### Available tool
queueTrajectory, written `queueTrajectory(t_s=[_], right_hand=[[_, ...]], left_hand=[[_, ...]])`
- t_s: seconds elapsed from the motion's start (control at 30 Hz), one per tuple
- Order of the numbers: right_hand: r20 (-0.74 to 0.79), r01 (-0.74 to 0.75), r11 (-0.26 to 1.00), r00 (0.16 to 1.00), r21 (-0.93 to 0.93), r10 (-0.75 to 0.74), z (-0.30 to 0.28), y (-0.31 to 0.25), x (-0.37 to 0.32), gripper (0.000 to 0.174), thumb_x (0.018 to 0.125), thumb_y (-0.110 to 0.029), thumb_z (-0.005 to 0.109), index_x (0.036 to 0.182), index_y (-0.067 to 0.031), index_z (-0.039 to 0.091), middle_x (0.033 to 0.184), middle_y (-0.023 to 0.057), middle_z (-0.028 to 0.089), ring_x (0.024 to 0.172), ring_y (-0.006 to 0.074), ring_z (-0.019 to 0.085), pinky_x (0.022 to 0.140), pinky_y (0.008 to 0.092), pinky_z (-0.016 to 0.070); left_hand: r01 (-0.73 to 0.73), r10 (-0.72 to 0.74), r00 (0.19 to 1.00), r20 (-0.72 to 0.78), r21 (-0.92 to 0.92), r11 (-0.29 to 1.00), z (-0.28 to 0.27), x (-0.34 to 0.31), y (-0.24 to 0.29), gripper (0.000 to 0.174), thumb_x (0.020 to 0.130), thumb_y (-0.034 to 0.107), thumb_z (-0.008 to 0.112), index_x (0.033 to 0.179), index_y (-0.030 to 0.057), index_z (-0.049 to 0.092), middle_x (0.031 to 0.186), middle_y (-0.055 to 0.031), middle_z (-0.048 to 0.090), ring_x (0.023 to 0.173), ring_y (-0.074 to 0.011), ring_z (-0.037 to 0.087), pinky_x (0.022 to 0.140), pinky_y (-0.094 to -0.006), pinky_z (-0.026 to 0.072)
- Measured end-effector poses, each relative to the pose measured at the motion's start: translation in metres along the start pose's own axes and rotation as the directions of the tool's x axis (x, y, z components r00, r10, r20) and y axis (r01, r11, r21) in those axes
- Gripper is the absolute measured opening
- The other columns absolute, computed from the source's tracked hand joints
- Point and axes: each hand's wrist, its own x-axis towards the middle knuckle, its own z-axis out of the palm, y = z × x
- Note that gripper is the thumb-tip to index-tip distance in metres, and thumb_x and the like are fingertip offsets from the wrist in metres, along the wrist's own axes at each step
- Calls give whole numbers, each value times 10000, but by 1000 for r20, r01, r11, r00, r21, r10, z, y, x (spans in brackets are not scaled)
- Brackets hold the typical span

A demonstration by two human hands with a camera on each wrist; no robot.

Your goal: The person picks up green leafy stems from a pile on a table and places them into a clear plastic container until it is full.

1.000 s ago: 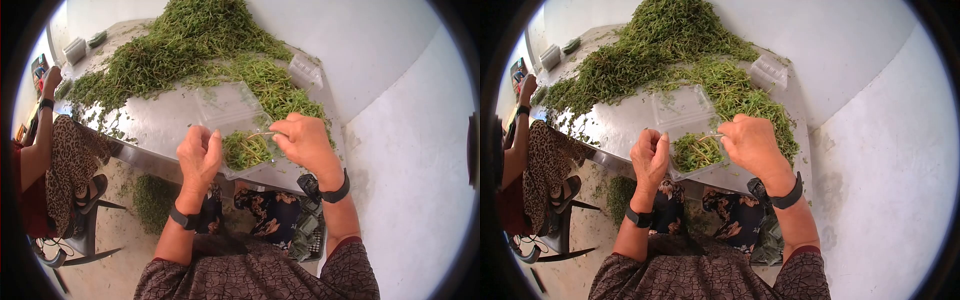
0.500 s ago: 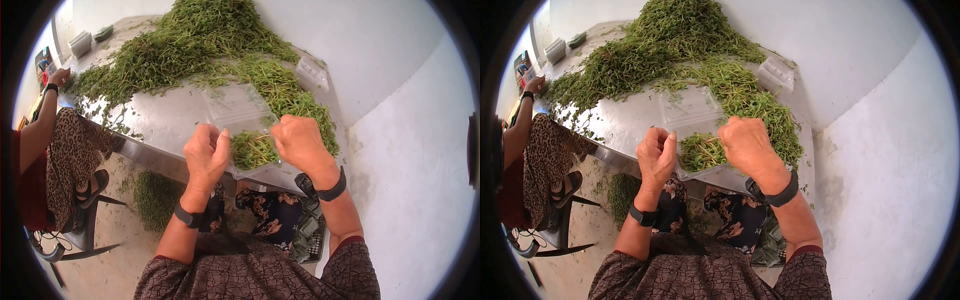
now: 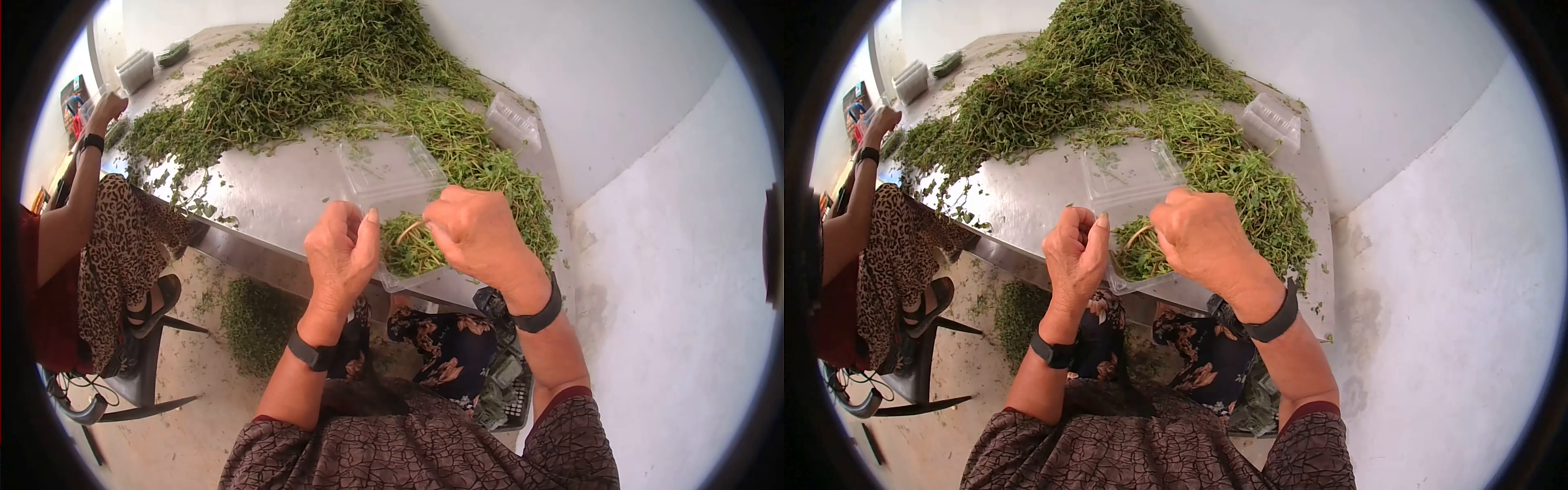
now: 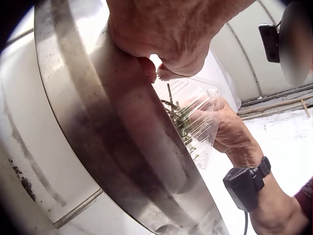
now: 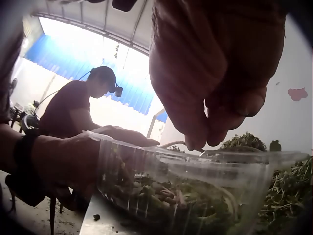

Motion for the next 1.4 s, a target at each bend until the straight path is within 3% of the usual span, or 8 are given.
queueTrajectory(t_s=[0.27, 0.33, 0.43, 0.93, 1.07, 1.13, 1.37, 1.4], right_hand=[[-105, -83, 984, 990, 155, 100, -22, 4, 2, 37, 755, -49, 643, 778, -32, 666, 700, 110, 593, 627, 312, 605, 560, 397, 481], [-168, -140, 953, 967, 270, 190, -29, 4, 2, 46, 786, -4, 638, 812, -4, 677, 688, 88, 587, 571, 208, 539, 525, 329, 410], [-106, -247, 918, 951, 309, 292, -42, -4, 4, 66, 779, -42, 643, 825, -19, 685, 727, 112, 614, 597, 280, 588, 550, 373, 450], [-84, 71, 994, 994, 78, -64, 1, 2, 5, 43, 751, -39, 642, 736, -48, 604, 693, 113, 566, 662, 323, 614, 567, 413, 491], [-27, 79, 994, 997, 81, -77, 10, 4, 6, 27, 754, -33, 639, 778, -42, 632, 716, 118, 591, 684, 325, 624, 576, 416, 499], [-55, 68, 983, 997, 169, -60, 6, 4, 7, 62, 776, -36, 636, 831, -31, 666, 760, 126, 635, 694, 331, 639, 588, 410, 511], [-104, -87, 978, 989, 188, 108, -6, 5, -1, 98, 807, -58, 639, 881, -32, 697, 785, 141, 669, 685, 339, 653, 600, 399, 525], [-75, -104, 975, 990, 195, 120, -6, 4, -2, 82, 807, -62, 638, 866, -38, 690, 774, 138, 665, 681, 337, 652, 594, 404, 522]], left_hand=[[6, -6, 1000, -7, -17, 1000, 1, -1, 0, 187, 852, 135, 683, 772, 15, 564, 580, -93, 570, 499, -203, 563, 513, -327, 467], [15, -15, 1000, -4, -28, 1000, 0, -1, 2, 183, 853, 135, 682, 775, 15, 568, 582, -95, 573, 502, -198, 565, 515, -325, 469], [13, -13, 1000, 1, -17, 1000, 0, 0, 2, 178, 851, 133, 683, 779, 14, 571, 580, -95, 572, 501, -199, 566, 515, -325, 469], [3, -3, 1000, 2, -7, 1000, 0, 0, 0, 188, 851, 134, 680, 770, 20, 555, 578, -102, 571, 502, -225, 574, 514, -343, 470], [2, -2, 1000, -1, -17, 1000, 0, 0, 1, 194, 853, 141, 682, 772, 18, 555, 578, -103, 572, 503, -228, 576, 516, -346, 473], [-25, 25, 1000, -15, -41, 999, 1, -1, -1, 174, 869, 112, 671, 796, 2, 557, 563, -46, 518, 501, -106, 458, 485, -293, 400], [-22, 21, 1000, -15, -45, 999, 1, -1, 0, 174, 870, 113, 670, 796, 2, 558, 575, -56, 532, 498, -121, 473, 486, -300, 404], [-18, 17, 1000, -14, -29, 999, 0, 0, 1, 180, 859, 124, 674, 785, 11, 556, 577, -81, 549, 499, -184, 521, 497, -326, 433]])
